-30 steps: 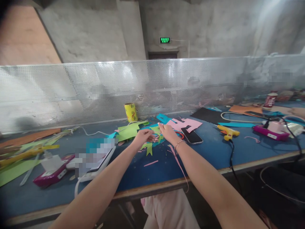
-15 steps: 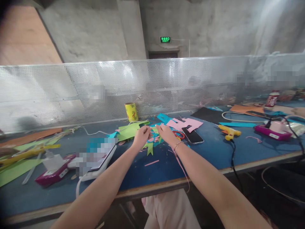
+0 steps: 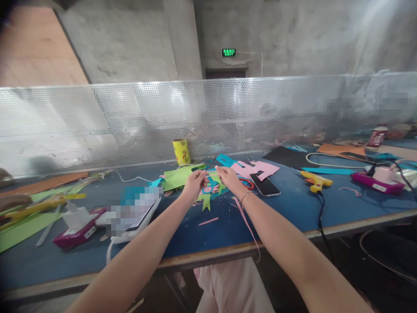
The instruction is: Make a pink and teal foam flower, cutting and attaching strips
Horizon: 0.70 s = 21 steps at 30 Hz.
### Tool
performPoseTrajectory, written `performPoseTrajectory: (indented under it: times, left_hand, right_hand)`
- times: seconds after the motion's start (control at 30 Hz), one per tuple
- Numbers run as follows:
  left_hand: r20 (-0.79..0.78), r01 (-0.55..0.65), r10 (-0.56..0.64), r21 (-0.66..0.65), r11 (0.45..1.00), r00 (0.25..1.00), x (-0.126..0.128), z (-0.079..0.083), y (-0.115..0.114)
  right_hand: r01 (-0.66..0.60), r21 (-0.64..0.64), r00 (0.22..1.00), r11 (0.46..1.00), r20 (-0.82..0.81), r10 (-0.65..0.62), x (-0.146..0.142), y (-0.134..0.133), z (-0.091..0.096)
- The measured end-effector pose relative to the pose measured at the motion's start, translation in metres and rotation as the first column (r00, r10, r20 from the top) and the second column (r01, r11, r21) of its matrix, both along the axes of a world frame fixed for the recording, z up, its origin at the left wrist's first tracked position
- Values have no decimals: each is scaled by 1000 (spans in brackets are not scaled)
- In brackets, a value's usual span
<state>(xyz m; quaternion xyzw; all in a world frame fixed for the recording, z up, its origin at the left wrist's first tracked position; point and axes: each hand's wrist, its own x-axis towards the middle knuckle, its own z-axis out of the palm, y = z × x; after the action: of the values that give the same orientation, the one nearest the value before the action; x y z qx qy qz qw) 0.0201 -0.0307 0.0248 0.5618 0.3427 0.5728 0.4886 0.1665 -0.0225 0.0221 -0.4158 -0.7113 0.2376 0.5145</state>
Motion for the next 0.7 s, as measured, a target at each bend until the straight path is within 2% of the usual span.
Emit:
performPoseTrajectory:
  times: [0.1,0.2,0.43,0.57,0.7]
  left_hand:
    - [0,3,-3,-3,1000,1000,0,0,1]
    - [-10,2,-2,-3,1000,1000,0,0,1]
    - [-10,48,-48,5,999,999,0,-1,1]
    - [-60,87,-86,13,996,995,1,-4,1]
    - [-59,75,-75,11,997,995,2,-4,2]
  right_hand:
    - [-51,-102,990,993,-132,38,1,0,0]
    - [-65,-120,985,991,-168,44,1,0,0]
    - [-38,-132,990,990,-142,19,0,3,-4]
    - [-14,-90,990,996,-142,1,3,0,1]
    - [19,-54,993,998,-114,-25,7,-6,5]
